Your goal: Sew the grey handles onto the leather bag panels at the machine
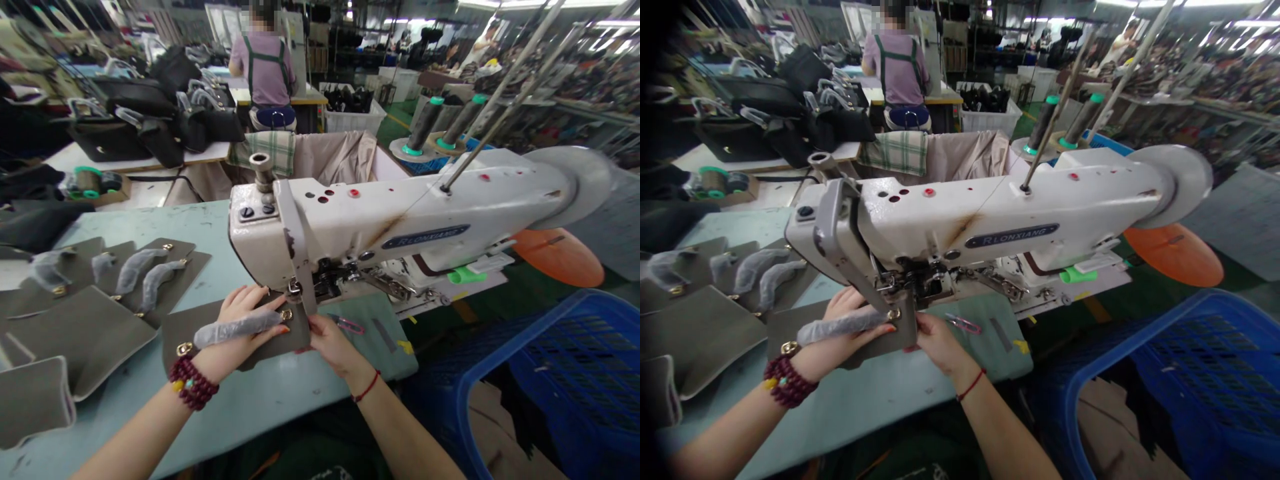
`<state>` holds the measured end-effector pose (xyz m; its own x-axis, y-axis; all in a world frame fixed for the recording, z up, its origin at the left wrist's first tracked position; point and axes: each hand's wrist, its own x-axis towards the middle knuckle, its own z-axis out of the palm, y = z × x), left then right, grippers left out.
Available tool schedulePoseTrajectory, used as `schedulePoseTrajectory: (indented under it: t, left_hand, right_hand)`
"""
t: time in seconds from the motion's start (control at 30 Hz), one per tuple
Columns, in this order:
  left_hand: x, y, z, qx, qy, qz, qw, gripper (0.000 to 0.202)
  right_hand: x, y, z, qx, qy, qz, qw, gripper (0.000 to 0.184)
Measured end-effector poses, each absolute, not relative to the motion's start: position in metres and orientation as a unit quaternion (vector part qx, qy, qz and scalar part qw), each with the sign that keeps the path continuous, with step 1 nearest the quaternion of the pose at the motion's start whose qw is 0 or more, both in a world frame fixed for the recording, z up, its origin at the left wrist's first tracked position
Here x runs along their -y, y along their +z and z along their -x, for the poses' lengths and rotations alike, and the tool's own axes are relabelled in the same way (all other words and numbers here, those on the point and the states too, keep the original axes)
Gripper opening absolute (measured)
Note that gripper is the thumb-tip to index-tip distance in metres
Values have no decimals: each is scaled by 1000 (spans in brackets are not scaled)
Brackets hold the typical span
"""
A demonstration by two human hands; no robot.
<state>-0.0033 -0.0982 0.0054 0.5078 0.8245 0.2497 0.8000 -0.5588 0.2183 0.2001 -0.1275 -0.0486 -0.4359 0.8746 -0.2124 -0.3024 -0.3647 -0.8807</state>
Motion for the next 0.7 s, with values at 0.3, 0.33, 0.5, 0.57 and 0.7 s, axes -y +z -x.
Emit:
schedulePoseTrajectory:
  t: [0.3, 0.33, 0.5, 0.57, 0.7]
  left_hand:
    - [96, 9, 3, -458, 119, -880, 26, 42]
    - [96, 10, 3, -459, 113, -881, 25, 42]
    - [95, 17, -1, -467, 104, -878, 37, 37]
    - [93, 18, -2, -473, 112, -873, 48, 36]
    - [91, 14, 0, -472, 141, -868, 63, 38]
  right_hand:
    - [137, -56, -208, 392, 759, 344, 390, 33]
    - [137, -57, -208, 393, 758, 346, 389, 34]
    - [134, -53, -206, 394, 757, 357, 379, 37]
    - [132, -50, -206, 392, 752, 364, 385, 37]
    - [130, -49, -207, 401, 749, 365, 382, 36]
